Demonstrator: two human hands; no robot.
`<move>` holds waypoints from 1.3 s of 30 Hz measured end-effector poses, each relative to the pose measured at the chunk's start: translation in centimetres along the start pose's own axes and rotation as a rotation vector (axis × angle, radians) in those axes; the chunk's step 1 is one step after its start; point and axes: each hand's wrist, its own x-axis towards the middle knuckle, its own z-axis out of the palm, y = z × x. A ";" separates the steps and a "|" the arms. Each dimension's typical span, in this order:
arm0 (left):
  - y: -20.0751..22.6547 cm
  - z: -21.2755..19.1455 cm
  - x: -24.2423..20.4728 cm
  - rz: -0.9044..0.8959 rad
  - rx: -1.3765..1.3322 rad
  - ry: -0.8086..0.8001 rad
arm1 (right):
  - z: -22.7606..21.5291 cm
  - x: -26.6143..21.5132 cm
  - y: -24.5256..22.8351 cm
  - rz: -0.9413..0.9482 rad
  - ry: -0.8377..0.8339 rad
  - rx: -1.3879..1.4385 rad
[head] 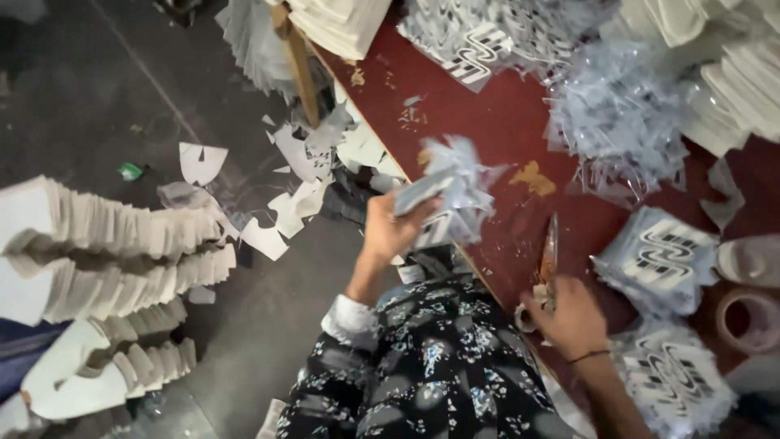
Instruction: The person places printed stickers into clear plastic bags and uses scissors to trim the excess plastic. The person then stacks the finished packages on the table.
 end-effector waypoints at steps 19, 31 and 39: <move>10.3 -2.2 -5.1 0.499 0.479 -0.126 | -0.6 -1.6 -1.0 0.449 -0.286 0.010; 18.1 -4.8 -7.2 0.429 0.736 -0.214 | 3.3 -12.7 -1.3 -0.431 -0.444 2.106; 20.9 -4.3 -11.8 0.539 0.792 -0.125 | -3.8 -10.3 -11.3 -0.375 -0.502 1.553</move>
